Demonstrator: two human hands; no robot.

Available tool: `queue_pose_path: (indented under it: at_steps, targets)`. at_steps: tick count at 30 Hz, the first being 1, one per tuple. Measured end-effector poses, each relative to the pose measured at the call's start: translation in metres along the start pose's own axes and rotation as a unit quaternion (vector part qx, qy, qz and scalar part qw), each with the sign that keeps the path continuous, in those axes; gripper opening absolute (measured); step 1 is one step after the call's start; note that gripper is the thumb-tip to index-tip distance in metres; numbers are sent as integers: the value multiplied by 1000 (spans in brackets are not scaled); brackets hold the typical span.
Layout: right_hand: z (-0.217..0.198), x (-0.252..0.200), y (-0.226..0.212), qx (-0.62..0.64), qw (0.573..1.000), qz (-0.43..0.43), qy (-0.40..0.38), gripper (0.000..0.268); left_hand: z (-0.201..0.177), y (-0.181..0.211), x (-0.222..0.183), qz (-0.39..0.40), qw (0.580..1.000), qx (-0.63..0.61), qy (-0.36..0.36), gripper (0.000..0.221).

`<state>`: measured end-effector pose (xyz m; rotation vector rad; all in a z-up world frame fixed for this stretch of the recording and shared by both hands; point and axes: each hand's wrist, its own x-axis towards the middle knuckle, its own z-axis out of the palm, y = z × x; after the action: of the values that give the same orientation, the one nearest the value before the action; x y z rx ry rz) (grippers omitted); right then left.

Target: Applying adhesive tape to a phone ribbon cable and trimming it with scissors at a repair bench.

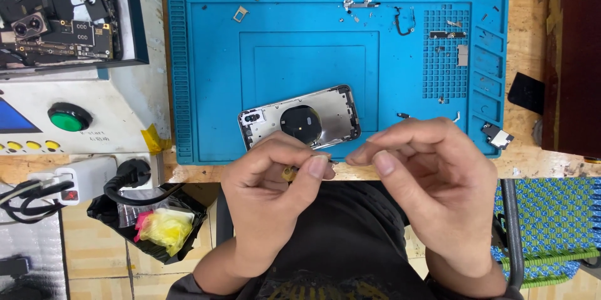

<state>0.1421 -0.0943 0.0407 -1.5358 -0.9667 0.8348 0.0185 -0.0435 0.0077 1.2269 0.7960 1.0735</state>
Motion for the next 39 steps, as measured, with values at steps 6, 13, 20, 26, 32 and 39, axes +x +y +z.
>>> queue_pose_path:
  at_steps: [6, 13, 20, 26, 32, 39]
  targets:
    - [-4, -1, 5, 33, 995, -46, -88, 11, -5, 4, 4, -17, 999, -8, -42, 1]
    - [-5, 4, 10, -183, 949, -244, -80, 15, -19, 14, 25, -175, 982, -9, -76, 13]
    - [11, 8, 32, -342, 847, -407, -26, 20, -20, 15, 23, -275, 959, -58, -25, 16]
    - [21, 11, 31, -316, 848, -426, -6, 18, -23, 12, 17, -221, 972, -73, -15, 16]
    - [21, 12, 30, -359, 822, -441, 2, 14, -24, 13, 16, -204, 976, -69, -31, 13]
    - [21, 14, 33, -370, 813, -450, 0, 13, -24, 12, 14, -176, 982, -63, -33, 12]
